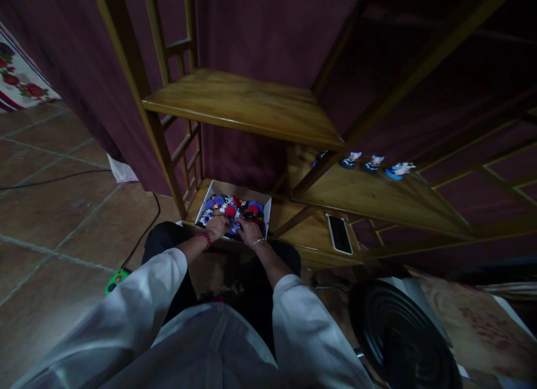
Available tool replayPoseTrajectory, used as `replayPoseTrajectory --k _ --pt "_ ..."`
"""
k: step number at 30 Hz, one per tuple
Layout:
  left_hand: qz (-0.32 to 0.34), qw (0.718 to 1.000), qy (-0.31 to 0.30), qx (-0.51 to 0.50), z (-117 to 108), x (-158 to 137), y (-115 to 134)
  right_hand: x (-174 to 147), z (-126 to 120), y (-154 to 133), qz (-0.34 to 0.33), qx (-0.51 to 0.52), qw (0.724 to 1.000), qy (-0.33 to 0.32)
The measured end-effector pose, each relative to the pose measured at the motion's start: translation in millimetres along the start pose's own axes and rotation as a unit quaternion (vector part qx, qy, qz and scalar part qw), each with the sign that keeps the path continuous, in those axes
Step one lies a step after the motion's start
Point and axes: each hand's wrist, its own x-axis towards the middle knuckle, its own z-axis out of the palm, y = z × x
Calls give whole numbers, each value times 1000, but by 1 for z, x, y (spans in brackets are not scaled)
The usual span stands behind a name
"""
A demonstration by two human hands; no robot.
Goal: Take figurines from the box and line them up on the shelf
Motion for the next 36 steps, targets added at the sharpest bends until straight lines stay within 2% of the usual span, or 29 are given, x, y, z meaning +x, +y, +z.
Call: replayPoseTrajectory --k 5,9,12,14,17,19,21,28,36 --pt "54 986 0 155 5 -1 -3 0 1 1 5 18 1000 -2" --pt "124 976 0 180 9 1 -9 2 2 2 -3 8 1000 -14" --pt "149 964 14 220 12 3 -13 2 2 2 -1 -1 1000 -17" --pt "146 941 14 304 13 3 -13 2 2 2 -2 -6 1000 -22" --pt "137 881 -13 452 14 3 -9 2 0 0 -17 -11 999 -33" --pt "141 850 -32 506 14 2 -4 1 -1 -1 -26 -15 999 -36" --pt "146 836 -45 527 14 1 -1 1 -1 -2 -27 -22 999 -35" --pt "120 835 -55 534 14 2 1 2 0 -3 -40 -40 997 -48" --pt "151 834 -66 526 13 9 -6 3 -2 -7 -33 -69 995 -59"
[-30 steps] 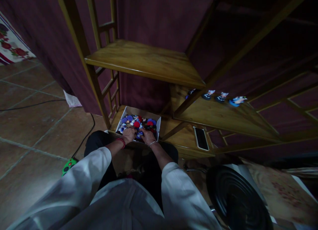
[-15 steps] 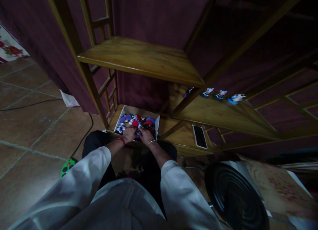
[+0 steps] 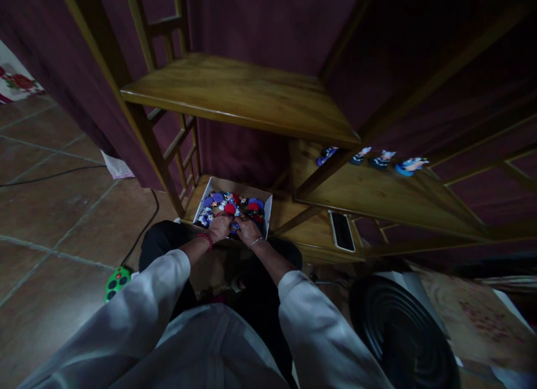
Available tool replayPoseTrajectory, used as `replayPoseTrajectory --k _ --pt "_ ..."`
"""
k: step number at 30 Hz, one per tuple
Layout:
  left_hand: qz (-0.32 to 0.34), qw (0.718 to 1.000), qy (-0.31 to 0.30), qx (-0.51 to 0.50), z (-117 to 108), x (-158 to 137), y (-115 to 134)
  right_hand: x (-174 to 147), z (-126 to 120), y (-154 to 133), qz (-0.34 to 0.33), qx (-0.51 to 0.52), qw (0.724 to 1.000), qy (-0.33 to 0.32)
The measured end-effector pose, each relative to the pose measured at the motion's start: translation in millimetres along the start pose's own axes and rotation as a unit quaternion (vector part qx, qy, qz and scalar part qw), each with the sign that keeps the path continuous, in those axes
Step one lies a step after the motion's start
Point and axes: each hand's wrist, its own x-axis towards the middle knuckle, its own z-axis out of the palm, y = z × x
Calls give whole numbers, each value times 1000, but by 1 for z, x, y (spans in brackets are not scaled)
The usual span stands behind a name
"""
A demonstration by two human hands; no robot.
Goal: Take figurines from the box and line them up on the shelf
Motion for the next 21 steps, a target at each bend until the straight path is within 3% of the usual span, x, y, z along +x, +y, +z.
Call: replayPoseTrajectory --k 21 --pt "26 1000 -11 2 -3 6 1 5 -3 -7 28 -8 999 -32"
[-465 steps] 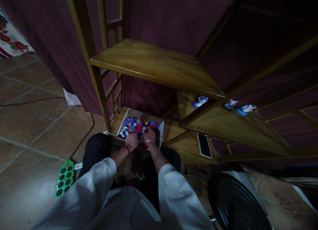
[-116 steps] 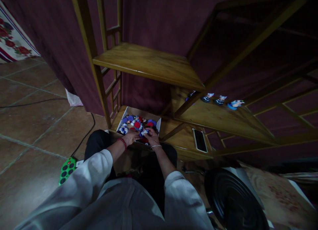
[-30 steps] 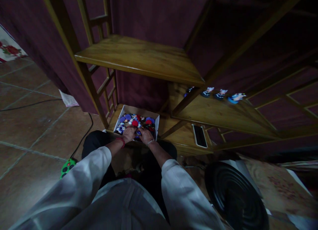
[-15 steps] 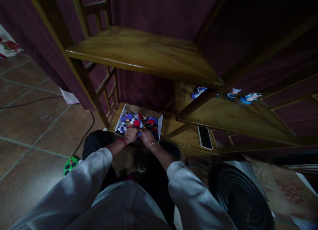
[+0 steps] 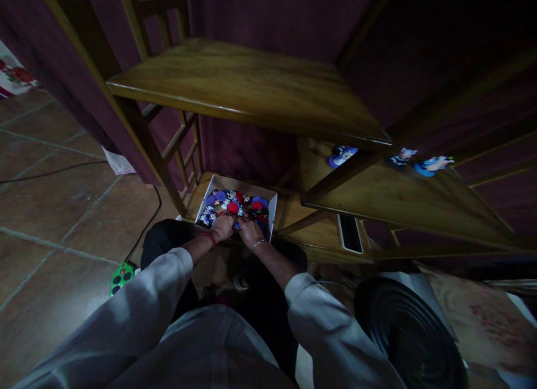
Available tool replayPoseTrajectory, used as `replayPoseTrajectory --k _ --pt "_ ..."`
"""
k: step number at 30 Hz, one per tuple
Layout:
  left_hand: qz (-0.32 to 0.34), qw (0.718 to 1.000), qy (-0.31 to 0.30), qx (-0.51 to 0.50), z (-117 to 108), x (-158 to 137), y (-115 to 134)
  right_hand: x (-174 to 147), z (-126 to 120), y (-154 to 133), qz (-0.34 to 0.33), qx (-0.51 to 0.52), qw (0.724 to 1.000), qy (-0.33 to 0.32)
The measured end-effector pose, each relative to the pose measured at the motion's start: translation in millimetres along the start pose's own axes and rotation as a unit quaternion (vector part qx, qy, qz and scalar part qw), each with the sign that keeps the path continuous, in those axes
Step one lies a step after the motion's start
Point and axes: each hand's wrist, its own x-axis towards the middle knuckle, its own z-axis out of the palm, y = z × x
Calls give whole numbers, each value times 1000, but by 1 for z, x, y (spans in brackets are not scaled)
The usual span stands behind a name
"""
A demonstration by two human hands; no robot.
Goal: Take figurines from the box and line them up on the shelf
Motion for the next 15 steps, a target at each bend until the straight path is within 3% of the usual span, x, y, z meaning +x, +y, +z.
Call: replayPoseTrajectory --k 15 --pt "-33 997 30 -57 -8 -5 2 -2 -9 6 20 45 999 13"
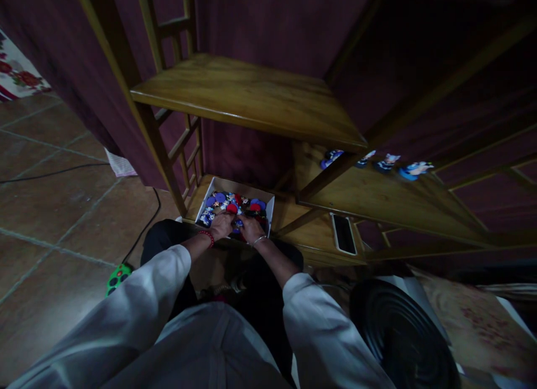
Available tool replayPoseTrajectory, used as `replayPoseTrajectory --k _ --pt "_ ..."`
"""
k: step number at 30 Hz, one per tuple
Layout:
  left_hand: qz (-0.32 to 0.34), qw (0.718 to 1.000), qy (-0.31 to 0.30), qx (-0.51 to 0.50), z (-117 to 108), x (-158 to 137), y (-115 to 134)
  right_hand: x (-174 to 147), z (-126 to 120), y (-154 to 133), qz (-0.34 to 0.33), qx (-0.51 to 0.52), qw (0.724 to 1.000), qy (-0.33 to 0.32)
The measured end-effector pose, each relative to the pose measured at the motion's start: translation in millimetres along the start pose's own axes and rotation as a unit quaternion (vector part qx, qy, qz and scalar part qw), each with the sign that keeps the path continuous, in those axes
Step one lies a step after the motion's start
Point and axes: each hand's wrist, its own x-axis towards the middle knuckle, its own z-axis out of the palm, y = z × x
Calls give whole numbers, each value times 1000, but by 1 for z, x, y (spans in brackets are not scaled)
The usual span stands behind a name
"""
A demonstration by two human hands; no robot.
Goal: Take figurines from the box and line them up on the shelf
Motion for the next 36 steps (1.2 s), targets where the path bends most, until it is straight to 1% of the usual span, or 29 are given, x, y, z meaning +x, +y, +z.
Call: replayPoseTrajectory --k 2,7,10,14,18,23,28,30,36 --pt "4 1000 7 -5 0 0 -1 -1 -2 -1 6 4 1000 6" --pt "14 999 24 -41 3 1 -7 -1 -5 -2 -2 4 999 36" --pt "11 997 29 -72 6 2 -10 -1 -5 -4 7 1 999 39" --pt "-14 991 38 -125 8 2 -10 -1 -5 -6 22 4 998 51" --pt "-46 985 43 -164 5 0 -7 -3 -4 -7 16 46 996 79" --pt "-60 981 60 -173 0 -4 -1 -5 -6 -10 7 93 990 105" --pt "-62 978 69 -186 -3 -9 2 -8 -4 -11 8 115 986 118" --pt "-62 977 76 -190 -3 -10 2 -8 -3 -10 15 125 985 117" --pt "-40 974 72 -210 -2 -7 0 -9 1 -7 51 133 982 125"
